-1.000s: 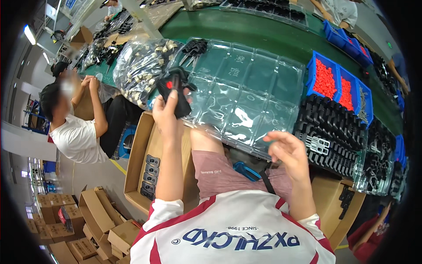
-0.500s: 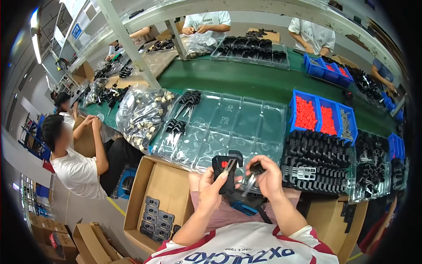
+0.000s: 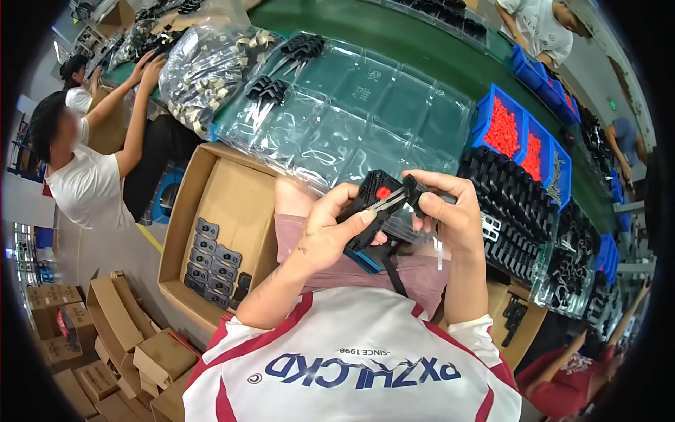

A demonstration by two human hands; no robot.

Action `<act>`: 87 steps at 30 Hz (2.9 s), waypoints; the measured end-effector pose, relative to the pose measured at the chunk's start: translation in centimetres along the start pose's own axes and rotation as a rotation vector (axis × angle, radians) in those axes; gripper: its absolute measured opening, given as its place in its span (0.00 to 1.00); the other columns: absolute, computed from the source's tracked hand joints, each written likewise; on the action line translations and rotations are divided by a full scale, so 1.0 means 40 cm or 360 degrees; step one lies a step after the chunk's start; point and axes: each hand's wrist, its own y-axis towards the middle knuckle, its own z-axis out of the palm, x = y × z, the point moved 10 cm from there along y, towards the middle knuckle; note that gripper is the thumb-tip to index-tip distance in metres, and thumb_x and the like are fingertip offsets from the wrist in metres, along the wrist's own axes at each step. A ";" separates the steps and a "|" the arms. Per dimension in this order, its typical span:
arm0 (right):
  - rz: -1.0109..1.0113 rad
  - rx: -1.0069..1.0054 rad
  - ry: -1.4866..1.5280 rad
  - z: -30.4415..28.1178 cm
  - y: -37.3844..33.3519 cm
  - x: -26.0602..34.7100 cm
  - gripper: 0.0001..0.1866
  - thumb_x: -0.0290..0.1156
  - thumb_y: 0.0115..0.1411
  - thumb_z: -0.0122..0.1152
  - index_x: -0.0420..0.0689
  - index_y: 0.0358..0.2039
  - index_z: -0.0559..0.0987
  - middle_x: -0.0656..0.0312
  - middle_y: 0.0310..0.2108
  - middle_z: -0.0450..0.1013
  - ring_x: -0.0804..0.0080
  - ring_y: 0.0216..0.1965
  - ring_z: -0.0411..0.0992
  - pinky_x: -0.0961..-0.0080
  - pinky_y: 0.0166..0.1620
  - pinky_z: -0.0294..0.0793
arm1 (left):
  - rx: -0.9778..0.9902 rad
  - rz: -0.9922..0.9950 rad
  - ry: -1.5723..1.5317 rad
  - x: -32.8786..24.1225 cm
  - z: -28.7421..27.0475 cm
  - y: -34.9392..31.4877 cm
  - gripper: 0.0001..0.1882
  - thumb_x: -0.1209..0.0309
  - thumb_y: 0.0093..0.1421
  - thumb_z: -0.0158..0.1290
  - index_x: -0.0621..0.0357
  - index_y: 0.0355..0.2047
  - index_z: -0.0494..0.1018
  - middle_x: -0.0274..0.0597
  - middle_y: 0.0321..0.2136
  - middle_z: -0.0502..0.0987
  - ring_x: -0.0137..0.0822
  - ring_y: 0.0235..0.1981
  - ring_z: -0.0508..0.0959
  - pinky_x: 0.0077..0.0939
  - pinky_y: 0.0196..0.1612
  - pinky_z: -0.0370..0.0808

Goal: Assembling plastic car phone holders by snapping components together and inserting small parts.

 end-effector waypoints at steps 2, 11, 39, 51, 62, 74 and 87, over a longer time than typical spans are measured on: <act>0.0070 0.0081 0.0101 0.007 0.007 -0.007 0.21 0.21 0.49 0.62 0.32 0.46 0.75 0.56 0.25 0.75 0.78 0.15 0.68 0.89 0.16 0.63 | 0.0069 0.0015 -0.0104 0.000 0.004 -0.004 0.15 0.79 0.59 0.48 0.68 0.47 0.62 0.48 0.36 0.74 0.33 0.29 0.79 0.20 0.34 0.78; -0.0152 0.0010 0.0235 -0.011 -0.011 0.029 0.26 0.16 0.44 0.63 0.33 0.47 0.74 0.55 0.29 0.75 0.77 0.17 0.68 0.89 0.19 0.64 | 0.0310 0.0388 -0.0051 -0.049 0.067 -0.014 0.16 0.79 0.60 0.48 0.67 0.48 0.62 0.48 0.39 0.74 0.32 0.31 0.78 0.22 0.39 0.75; 0.0108 -0.0075 0.0128 -0.065 -0.111 -0.049 0.24 0.15 0.42 0.66 0.34 0.44 0.78 0.56 0.31 0.76 0.77 0.22 0.69 0.88 0.26 0.68 | 0.0351 0.0032 0.1022 0.096 0.003 -0.059 0.12 0.70 0.61 0.51 0.66 0.25 0.74 0.34 0.17 0.72 0.23 0.19 0.69 0.14 0.26 0.69; 0.0019 -0.0174 -0.0126 -0.086 -0.130 -0.133 0.28 0.22 0.38 0.71 0.32 0.45 0.76 0.53 0.32 0.76 0.76 0.25 0.70 0.87 0.29 0.69 | 0.0071 -0.0121 -0.0061 0.218 -0.025 -0.091 0.12 0.74 0.62 0.48 0.66 0.45 0.68 0.42 0.28 0.76 0.29 0.23 0.74 0.18 0.29 0.73; -0.0065 -0.0270 -0.0335 -0.108 -0.158 -0.227 0.36 0.30 0.32 0.78 0.31 0.45 0.76 0.52 0.33 0.77 0.74 0.28 0.73 0.86 0.35 0.70 | 0.0102 0.0059 -0.0170 0.318 -0.083 -0.097 0.16 0.79 0.62 0.45 0.66 0.50 0.65 0.43 0.31 0.75 0.30 0.26 0.75 0.18 0.32 0.73; -0.0080 -0.0061 -0.0439 -0.096 -0.187 -0.245 0.34 0.24 0.35 0.76 0.34 0.47 0.76 0.56 0.33 0.78 0.77 0.30 0.72 0.86 0.37 0.69 | 0.0439 0.0044 0.0159 0.328 -0.049 -0.108 0.14 0.79 0.60 0.48 0.68 0.47 0.68 0.41 0.32 0.75 0.29 0.24 0.73 0.19 0.28 0.71; -0.0005 0.0623 -0.0350 -0.019 -0.142 -0.149 0.25 0.26 0.34 0.74 0.33 0.36 0.79 0.55 0.30 0.77 0.70 0.25 0.69 0.79 0.33 0.68 | 0.0599 0.0363 0.0325 0.169 0.041 -0.129 0.12 0.81 0.60 0.46 0.73 0.44 0.69 0.50 0.39 0.74 0.33 0.25 0.72 0.21 0.28 0.69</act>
